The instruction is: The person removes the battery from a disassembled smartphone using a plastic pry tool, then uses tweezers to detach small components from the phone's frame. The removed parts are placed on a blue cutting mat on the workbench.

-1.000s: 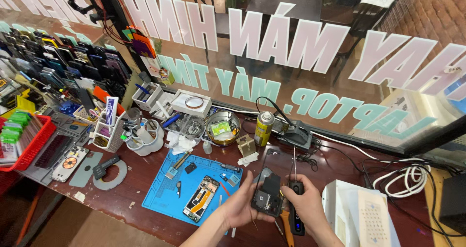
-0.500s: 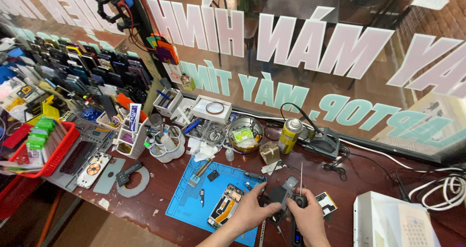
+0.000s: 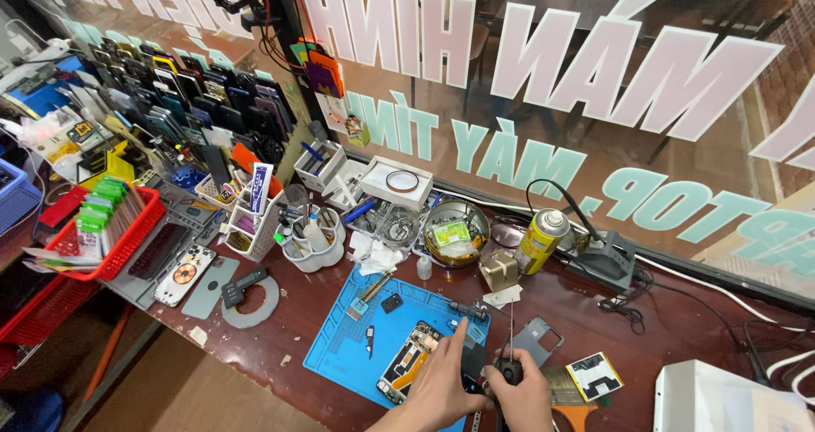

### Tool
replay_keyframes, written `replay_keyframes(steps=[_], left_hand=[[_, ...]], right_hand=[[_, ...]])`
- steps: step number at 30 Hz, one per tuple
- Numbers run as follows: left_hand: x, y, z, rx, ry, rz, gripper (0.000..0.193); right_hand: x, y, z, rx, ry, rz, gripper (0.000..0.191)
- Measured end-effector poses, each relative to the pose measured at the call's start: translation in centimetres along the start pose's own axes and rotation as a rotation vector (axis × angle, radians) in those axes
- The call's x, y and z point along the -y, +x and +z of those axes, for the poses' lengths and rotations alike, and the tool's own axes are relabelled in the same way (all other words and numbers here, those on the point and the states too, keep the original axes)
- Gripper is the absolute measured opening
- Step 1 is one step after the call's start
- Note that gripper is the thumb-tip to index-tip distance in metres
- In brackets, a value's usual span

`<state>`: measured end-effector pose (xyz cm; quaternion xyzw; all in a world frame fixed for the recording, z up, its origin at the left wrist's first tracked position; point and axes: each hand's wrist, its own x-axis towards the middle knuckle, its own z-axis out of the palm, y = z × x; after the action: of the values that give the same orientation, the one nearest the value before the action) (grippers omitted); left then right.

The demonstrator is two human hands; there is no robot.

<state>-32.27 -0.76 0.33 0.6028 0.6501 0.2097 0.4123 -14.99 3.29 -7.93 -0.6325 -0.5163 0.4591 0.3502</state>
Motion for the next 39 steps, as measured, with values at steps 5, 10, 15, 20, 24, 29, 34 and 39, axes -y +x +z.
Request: replay_keyframes(steps=[5,10,15,20,24,29,34,39], left_hand=[[4.2,2.5,-1.3,-0.032,-0.149,0.008,0.122],[6.7,7.1,-3.1,0.084,-0.029,0.101,0.134],[8.6,10.9,-4.0,0.073,0.087,0.171,0.132],[10.1,13.3,-4.3,0.131,0.136,0.227,0.119],[10.9,14.4,-4.7,0.088,0.102,0.428,0.107],[11.9,15.1,-5.3,0.072,0.204,0.548,0.102],[12.8,12.7,-5.5,0.111,0.158,0.624,0.102],[13.8,8.8,-6.7,0.171,0.175,0.683,0.106]], right_hand=[[-1.2,1.8,2.3,-0.005,0.174,0.197,0.034],[-3.1,5.2,6.2,-0.119,0.113,0.1,0.033],[-5.5,7.8,10.2,-0.262,0.171,0.001,0.033],[-6.4,9.3,10.7,-0.186,0.403,0.225,0.03],[-5.2,9.3,10.0,-0.146,0.454,0.173,0.031],[-3.2,8.0,7.8,-0.157,0.551,0.254,0.037],[-2.3,4.6,6.7,-0.284,0.545,0.187,0.034],[-2.6,2.3,8.6,-0.425,0.698,0.138,0.036]])
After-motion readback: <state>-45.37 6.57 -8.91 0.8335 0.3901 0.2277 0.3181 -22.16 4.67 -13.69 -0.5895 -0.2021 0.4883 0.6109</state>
